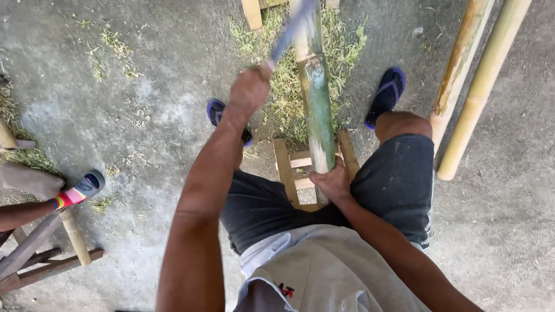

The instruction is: Scraping the outer surface of a bamboo pole using a machete to prepare it for manufacturing.

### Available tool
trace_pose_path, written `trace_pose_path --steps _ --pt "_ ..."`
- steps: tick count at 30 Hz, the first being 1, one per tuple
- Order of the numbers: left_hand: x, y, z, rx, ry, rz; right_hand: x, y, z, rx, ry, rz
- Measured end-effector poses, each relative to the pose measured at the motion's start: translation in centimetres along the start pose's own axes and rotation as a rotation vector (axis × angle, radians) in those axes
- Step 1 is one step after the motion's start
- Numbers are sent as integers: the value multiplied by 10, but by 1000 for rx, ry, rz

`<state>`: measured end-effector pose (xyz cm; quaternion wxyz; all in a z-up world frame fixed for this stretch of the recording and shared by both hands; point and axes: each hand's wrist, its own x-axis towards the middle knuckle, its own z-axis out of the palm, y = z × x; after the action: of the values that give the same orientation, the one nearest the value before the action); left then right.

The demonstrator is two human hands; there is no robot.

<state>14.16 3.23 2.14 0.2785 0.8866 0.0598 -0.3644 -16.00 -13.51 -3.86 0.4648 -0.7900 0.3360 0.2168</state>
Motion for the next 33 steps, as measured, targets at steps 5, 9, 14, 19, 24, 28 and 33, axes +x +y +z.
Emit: trace_pose_path --steps 5,9,14,19,24,28,33 --pt "1 -17 3 323 -69 163 0 11 4 28 -41 -12" --pt "2 -4 15 -315 105 24 9 -2 -1 -55 -1 32" --pt "6 -45 48 -154 54 82 5 -10 -3 -4 -28 33" --pt "-2 -30 43 -398 80 -46 0 -7 -3 10 -14 19" --pt "-34 -17 57 -206 -30 -31 13 11 5 107 -11 -116" --pt "-50 -52 85 -226 -107 53 3 3 -1 142 -51 -34" --pt "-81 -51 102 -285 -86 212 -2 -14 -9 92 -41 26"
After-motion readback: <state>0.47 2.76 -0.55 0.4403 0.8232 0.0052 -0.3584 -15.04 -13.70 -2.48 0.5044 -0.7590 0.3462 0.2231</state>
